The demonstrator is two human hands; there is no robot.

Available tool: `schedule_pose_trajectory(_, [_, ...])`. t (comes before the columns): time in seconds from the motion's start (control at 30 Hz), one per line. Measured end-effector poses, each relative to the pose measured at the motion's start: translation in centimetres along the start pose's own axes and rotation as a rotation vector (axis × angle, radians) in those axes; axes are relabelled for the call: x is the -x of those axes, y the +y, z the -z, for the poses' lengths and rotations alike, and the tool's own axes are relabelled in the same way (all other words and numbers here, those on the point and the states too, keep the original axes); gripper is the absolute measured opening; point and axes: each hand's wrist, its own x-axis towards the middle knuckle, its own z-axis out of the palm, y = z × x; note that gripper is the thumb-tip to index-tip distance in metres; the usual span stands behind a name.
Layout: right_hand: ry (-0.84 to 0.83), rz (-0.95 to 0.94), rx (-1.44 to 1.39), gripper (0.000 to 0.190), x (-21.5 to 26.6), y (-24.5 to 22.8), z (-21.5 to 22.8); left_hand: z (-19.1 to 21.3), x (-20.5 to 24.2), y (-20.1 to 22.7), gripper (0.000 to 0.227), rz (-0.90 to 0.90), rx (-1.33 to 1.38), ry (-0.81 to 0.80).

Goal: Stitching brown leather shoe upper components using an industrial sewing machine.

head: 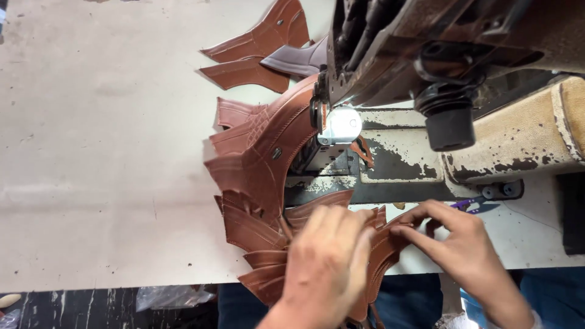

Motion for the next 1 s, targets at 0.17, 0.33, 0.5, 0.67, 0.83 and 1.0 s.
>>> schedule_pose_trajectory(0.17, [-0.047,0.034,-0.677,0.014,0.7,-0.7,0.1,1.5,-0.1,2.7,0.031,-0.039,0.093,0.131])
schedule_pose_trajectory(0.33, [0.163,0.343,-0.709,0.024,-0.1,-10.1,0.1,6.6,-3.7,3.9,0.018,0.115,0.189,0.322])
schedule_pose_trajectory(0.5, [0.212,0.643,-0.194,0.041,-1.7,-13.3,-0.3,8.6,-5.9,1.8,0.020,0.181,0.050,0.311])
schedule_pose_trajectory(0.67, [0.110,0.641,-0.189,0.056,-2.5,-12.2,-1.1,8.2,-6.6,0.4,0.019,0.216,0.151,0.311])
schedule_pose_trajectory(0.83, [0.118,0.643,-0.161,0.062,-2.8,-12.1,-0.7,8.4,-8.5,0.7,0.016,0.442,0.233,0.255])
schedule_pose_trajectory(1.0, [0.098,0.598,-0.208,0.061,-2.9,-11.9,-0.3,7.6,-10.0,-2.0,0.017,0.145,0.152,0.261])
